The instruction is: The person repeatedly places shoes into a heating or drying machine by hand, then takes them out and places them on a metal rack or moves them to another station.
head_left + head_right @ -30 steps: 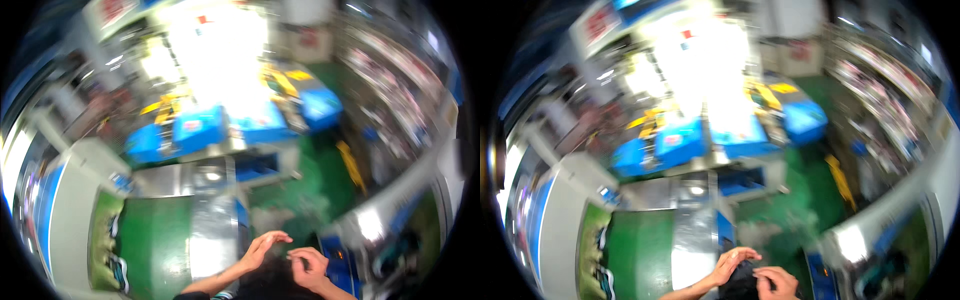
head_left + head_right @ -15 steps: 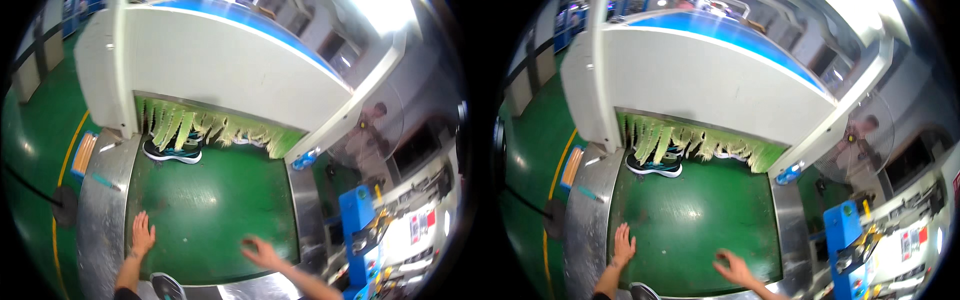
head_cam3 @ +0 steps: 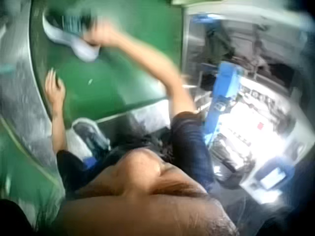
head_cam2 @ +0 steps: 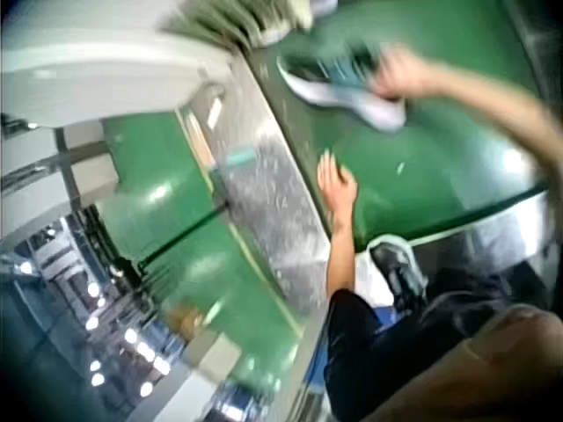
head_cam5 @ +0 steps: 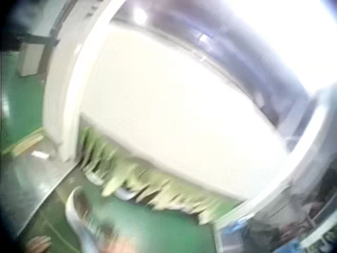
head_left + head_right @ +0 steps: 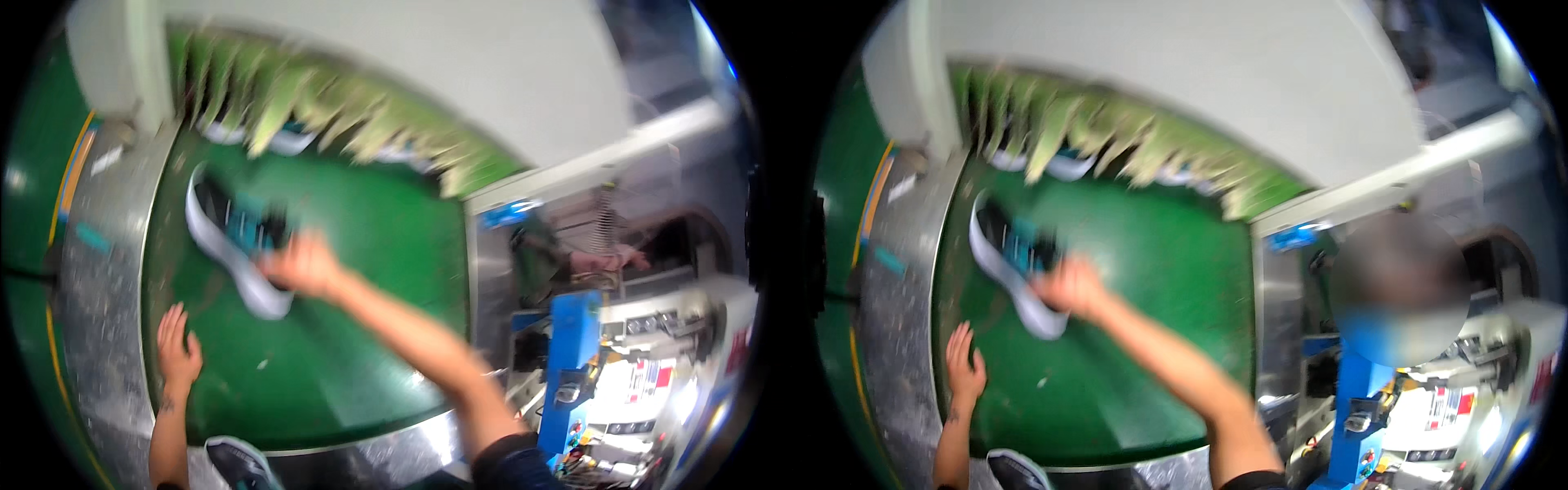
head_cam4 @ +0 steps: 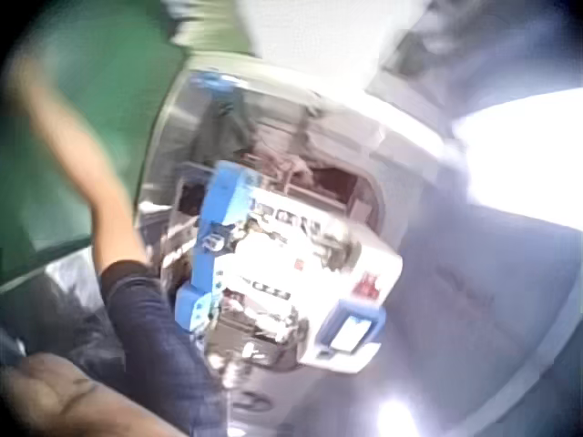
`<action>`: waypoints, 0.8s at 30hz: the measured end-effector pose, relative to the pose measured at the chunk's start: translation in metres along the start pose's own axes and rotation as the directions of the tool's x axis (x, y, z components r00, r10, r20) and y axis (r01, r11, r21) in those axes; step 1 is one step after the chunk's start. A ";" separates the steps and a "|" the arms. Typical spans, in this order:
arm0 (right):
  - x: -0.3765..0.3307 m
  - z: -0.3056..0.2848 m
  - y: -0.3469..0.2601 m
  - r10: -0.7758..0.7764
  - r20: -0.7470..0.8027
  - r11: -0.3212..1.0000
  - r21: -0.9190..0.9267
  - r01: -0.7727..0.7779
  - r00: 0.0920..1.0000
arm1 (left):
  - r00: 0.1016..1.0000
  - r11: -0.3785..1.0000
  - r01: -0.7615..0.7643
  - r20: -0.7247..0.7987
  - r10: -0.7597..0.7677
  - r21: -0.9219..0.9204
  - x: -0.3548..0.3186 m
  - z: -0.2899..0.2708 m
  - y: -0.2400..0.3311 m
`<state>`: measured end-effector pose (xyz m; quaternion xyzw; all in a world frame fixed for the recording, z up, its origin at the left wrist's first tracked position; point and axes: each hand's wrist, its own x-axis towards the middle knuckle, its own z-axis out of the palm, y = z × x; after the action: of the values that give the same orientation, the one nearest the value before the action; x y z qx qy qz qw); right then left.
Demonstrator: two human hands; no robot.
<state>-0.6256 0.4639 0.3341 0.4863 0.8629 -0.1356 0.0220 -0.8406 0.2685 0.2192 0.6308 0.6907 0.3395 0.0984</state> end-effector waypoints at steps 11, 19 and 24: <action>-0.579 0.069 -0.151 0.849 0.363 -0.191 0.889 -0.417 0.385 | 0.841 0.618 0.305 0.510 0.182 -0.725 -0.105 -0.072 0.100; -0.672 -0.151 -0.177 0.559 0.470 -0.808 0.495 0.321 0.683 | 0.476 0.620 0.281 0.668 0.572 -0.732 -0.168 -0.040 0.310; -0.748 -0.046 -0.110 0.588 -0.713 0.650 0.698 0.301 0.382 | 0.297 0.578 0.172 0.601 0.742 -0.798 -0.252 -0.013 0.399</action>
<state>-0.3202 -0.2017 0.5288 0.5212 0.5345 -0.1809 -0.6403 -0.4800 0.0173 0.3918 0.7274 0.1542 0.1884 0.6415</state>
